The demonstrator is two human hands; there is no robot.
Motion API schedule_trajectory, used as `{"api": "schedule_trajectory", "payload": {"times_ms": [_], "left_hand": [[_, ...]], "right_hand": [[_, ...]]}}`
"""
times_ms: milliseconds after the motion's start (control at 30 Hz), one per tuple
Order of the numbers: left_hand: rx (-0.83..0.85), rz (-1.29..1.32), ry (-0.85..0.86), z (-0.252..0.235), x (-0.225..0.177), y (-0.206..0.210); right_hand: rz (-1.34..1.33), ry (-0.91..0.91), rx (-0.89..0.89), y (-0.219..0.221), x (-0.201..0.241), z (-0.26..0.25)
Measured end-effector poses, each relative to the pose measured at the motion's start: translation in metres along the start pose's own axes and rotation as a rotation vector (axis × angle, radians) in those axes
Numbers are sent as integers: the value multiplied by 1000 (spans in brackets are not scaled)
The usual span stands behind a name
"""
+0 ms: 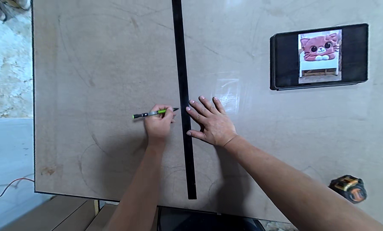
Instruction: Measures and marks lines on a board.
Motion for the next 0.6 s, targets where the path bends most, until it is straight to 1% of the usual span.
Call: {"api": "schedule_trajectory", "payload": {"times_ms": [100, 200, 300, 533, 600], "left_hand": [[23, -111, -34, 36, 7, -2], [24, -83, -77, 62, 15, 1], [16, -57, -75, 63, 16, 2], [50, -146, -97, 61, 16, 3], [34, -164, -108, 58, 14, 3]], "right_hand": [[-1, 2, -13, -1, 0, 0], [-11, 4, -10, 0, -1, 1], [-3, 5, 7, 1, 0, 0], [8, 12, 14, 1, 0, 0], [5, 11, 10, 1, 0, 0]]}}
Point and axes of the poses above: each hand's wrist, its own z-axis away from the middle knuckle, its own y-axis out of the palm, x = y × z, the point moved 8 cm from there along -z, towards the middle knuckle, and after that the axes turned 11 degrees about x, right-handed, at the moved point
